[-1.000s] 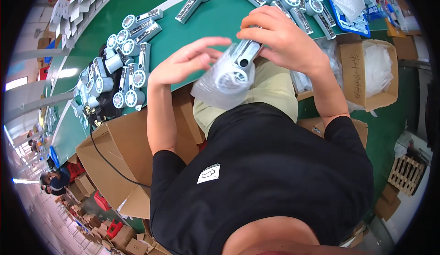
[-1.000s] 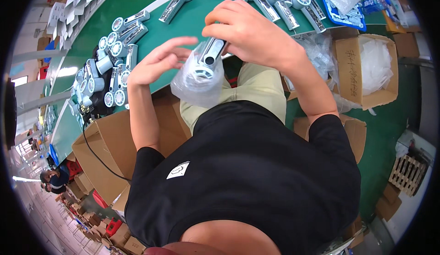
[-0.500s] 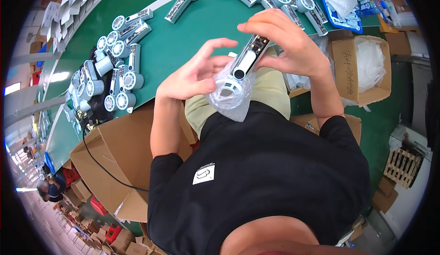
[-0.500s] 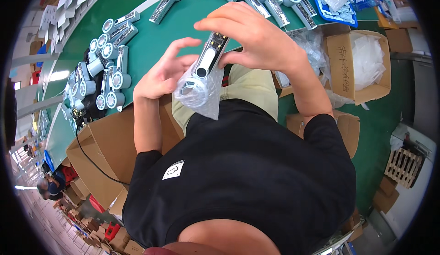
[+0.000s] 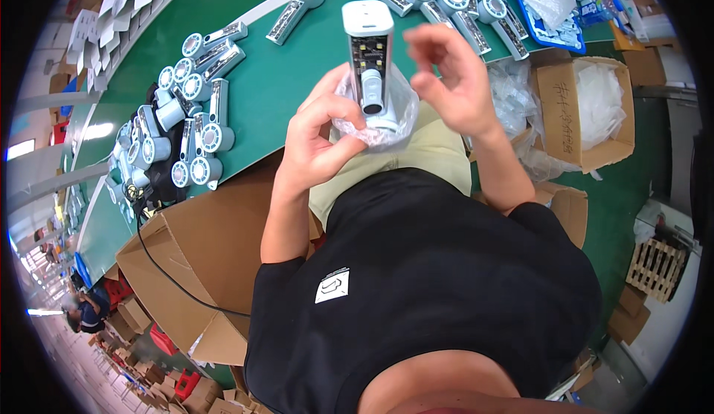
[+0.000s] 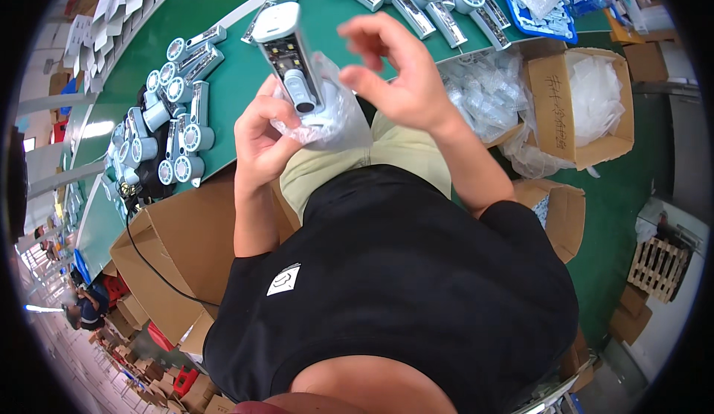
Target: Wrap electronic components in bubble wrap and place them into plastic bags.
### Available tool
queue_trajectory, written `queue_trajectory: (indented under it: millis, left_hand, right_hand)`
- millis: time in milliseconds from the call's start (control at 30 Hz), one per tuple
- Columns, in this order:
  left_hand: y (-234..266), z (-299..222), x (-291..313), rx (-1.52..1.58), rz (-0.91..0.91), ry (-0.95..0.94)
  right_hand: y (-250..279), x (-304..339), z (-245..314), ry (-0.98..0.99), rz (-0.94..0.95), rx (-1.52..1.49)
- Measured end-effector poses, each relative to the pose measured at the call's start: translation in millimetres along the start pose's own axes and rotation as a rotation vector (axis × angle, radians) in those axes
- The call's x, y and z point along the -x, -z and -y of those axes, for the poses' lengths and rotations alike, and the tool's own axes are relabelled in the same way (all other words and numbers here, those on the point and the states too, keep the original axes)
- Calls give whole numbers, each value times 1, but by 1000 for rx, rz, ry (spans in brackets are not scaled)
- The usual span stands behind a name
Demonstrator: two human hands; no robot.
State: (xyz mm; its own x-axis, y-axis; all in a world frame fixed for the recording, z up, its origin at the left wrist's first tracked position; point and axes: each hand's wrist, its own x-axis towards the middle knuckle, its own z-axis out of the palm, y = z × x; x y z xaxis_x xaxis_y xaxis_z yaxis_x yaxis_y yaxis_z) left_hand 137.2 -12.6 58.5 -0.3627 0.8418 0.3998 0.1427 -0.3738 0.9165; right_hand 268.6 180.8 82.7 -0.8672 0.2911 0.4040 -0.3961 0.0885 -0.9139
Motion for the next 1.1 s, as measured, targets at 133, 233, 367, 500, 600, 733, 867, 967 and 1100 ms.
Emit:
queue_trajectory:
  millis: [133, 233, 367, 500, 600, 733, 867, 967, 1100]
  left_hand:
    - [-11, -2, -6, -238, -159, -114]
    - [-19, 0, -14, -372, -195, -177]
    - [-24, 13, -12, -243, -290, -79]
    - [-26, 18, -13, -97, -348, -79]
    - [-26, 18, -12, 8, -361, -107]
    - [-26, 10, -11, -210, -234, -327]
    - [-33, -6, -5, 24, -282, -219]
    - [-4, 9, 13, -159, -271, -130]
    - [24, 15, 33, -284, -410, -11]
  right_hand:
    - [-3, 12, -7, -220, 35, -18]
    - [-12, 9, -13, -370, 52, 13]
    - [-14, 9, -12, -515, 75, -153]
    - [-6, 7, -16, -550, 0, -221]
    - [1, 8, -16, -535, -96, -236]
    - [12, 24, 10, -369, -20, -253]
    - [89, 72, -7, -255, -151, -442]
    - [117, 119, -5, -296, -585, -239]
    - [173, 183, -32, -401, -644, -183]
